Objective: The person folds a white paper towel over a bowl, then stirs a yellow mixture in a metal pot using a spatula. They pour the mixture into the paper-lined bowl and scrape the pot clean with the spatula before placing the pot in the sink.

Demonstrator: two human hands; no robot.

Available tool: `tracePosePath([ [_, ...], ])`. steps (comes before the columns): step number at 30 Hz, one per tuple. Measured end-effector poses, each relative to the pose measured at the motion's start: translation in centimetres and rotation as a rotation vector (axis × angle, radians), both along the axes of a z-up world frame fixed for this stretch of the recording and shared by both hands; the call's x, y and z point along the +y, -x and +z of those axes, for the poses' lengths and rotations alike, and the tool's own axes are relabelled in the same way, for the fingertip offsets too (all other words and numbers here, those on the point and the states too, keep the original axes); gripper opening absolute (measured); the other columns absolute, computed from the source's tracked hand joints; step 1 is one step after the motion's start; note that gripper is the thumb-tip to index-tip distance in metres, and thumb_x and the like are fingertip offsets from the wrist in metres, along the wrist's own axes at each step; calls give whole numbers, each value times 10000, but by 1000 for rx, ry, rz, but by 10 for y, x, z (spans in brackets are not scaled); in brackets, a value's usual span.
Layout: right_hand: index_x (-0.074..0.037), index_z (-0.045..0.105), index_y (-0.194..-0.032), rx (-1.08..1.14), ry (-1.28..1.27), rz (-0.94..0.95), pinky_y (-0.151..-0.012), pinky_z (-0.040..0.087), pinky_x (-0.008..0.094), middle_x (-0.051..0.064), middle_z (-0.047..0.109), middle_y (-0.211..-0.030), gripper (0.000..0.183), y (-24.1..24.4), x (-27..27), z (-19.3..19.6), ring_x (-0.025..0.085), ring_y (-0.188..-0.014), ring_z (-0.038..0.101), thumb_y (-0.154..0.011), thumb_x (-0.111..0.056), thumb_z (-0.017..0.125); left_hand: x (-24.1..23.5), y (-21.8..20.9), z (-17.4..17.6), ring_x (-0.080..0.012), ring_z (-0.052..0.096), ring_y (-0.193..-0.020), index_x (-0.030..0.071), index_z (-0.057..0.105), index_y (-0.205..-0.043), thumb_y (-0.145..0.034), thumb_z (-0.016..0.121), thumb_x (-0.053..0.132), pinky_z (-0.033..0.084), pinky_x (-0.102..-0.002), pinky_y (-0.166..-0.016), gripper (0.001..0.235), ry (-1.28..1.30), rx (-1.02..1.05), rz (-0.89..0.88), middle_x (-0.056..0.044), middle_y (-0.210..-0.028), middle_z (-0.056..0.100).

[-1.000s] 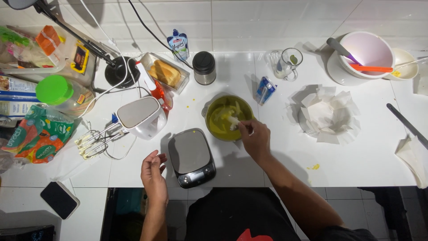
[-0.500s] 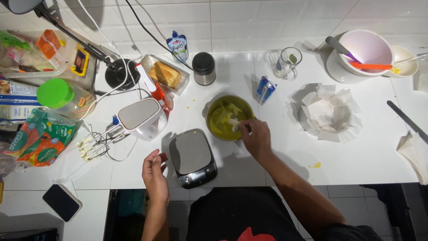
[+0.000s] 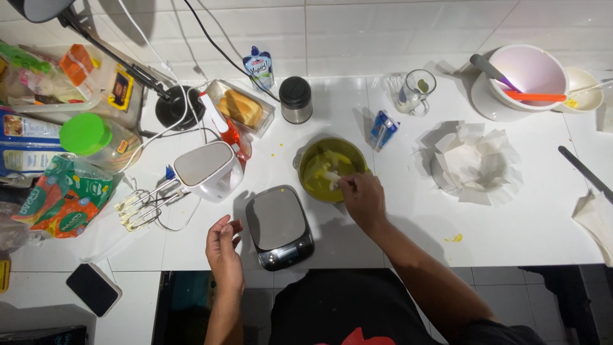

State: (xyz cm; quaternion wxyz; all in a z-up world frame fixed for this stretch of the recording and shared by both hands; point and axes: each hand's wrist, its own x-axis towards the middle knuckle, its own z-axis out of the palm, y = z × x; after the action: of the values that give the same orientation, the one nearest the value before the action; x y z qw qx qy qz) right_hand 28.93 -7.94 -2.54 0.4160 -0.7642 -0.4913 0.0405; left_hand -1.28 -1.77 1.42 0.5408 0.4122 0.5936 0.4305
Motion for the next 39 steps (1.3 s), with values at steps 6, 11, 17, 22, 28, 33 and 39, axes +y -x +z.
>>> tracePosePath([
  [6,-77,736,-852,0,44,-16,-719,497,420,61,701,-742,179,1,-4,-4,254,-718,633,-950,-219,689,-3,-1,3,-198,655,-1095,86,615,-1294,-1030,494,254,491,-362,-968,336,12,25,-3,-98,-1155,709],
  [11,-71,739,-915,-23,-24,-23,-743,483,420,63,718,-800,171,-3,1,-11,255,-758,639,-962,-225,681,-1,-10,6,-209,664,-1089,101,611,-1289,-1035,487,255,487,-367,-969,322,7,8,-11,-105,-1162,705],
  [17,-53,687,-852,-21,-30,-6,-677,501,409,91,679,-747,169,-10,2,-17,265,-707,622,-959,-184,684,2,-19,-3,-193,646,-1068,91,596,-1288,-1052,489,240,435,-323,-905,298,-9,-22,17,-110,-1171,675],
  [22,-85,643,-785,27,-17,11,-731,484,408,40,662,-710,215,-13,-3,-13,230,-669,617,-958,-210,669,-2,-27,1,-190,646,-1069,92,596,-1279,-1037,491,255,441,-334,-914,310,16,8,28,-105,-1164,684],
  [28,-66,751,-900,81,-24,20,-743,502,391,61,735,-780,220,-18,-8,7,215,-666,645,-974,-251,659,-5,-39,2,-214,653,-1047,75,595,-1298,-1045,474,225,488,-353,-926,318,13,16,3,-125,-1153,696],
  [33,-66,714,-897,61,-71,-17,-668,509,387,78,721,-796,172,-19,-7,7,241,-701,639,-954,-228,705,-5,-46,4,-196,660,-1060,89,610,-1282,-1035,490,236,474,-334,-914,311,2,26,4,-109,-1152,712],
  [39,-61,724,-960,71,-110,-36,-645,536,360,85,740,-822,195,-15,-12,15,228,-704,670,-966,-255,706,-4,-45,1,-182,667,-1083,102,615,-1284,-1029,503,256,477,-328,-941,318,11,33,9,-99,-1161,721],
])
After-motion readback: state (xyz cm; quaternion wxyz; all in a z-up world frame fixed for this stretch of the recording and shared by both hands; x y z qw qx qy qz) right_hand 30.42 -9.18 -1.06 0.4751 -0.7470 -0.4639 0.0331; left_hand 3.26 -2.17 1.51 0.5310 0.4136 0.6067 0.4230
